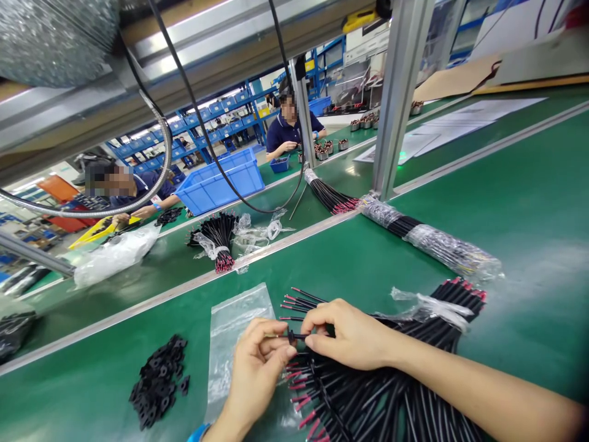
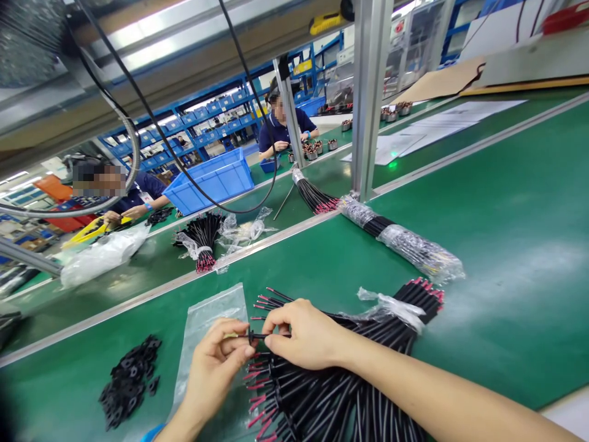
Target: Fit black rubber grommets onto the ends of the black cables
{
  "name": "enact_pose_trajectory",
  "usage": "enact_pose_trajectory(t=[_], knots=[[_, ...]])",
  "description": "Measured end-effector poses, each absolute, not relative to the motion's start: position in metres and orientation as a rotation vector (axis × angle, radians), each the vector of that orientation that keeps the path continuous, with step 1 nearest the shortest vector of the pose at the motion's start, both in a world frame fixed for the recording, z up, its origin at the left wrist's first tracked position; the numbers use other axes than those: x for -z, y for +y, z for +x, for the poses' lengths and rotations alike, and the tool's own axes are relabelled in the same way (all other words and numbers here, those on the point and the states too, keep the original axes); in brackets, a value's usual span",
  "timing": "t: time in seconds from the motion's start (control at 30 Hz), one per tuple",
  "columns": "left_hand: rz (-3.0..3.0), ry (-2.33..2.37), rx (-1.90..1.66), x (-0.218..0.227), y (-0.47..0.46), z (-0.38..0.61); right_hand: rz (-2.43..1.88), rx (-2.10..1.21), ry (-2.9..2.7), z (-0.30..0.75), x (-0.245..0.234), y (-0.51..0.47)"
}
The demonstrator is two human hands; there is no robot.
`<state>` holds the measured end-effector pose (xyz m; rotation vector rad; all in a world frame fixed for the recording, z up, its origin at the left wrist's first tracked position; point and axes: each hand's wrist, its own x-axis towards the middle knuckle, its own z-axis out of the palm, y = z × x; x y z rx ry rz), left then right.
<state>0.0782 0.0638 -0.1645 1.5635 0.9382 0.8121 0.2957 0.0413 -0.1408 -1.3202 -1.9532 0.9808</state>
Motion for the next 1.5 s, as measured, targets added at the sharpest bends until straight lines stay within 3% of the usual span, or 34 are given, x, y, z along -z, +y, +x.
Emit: enact_pose_trajectory(t=[0.4, 0.93, 1.07, 1.3, 1.5], knots=[[2.040, 1.048, -0.814, 0.153, 0.068, 0.092, -1.422, -1.030, -1.931, 0.293, 0.143, 0.043], [1.767, 1.084, -0.583, 0.149, 0.070, 0.097, -1.415, -1.345, -1.814, 0.294, 0.147, 0.047], [1.568, 0.991, -0.624, 0.152, 0.070, 0.085, -1.438, -1.248, -1.888, 0.294, 0.143, 0.046], [1.866, 0.987, -0.581, 0.152, 0.062, 0.082, -1.362, -0.852, -2.070, 0.301, 0.147, 0.050], [2.135, 0.839, -0.571, 0.138, 0.041, 0.075, -1.757, -0.538, -2.202, 0.299, 0.160, 0.057]])
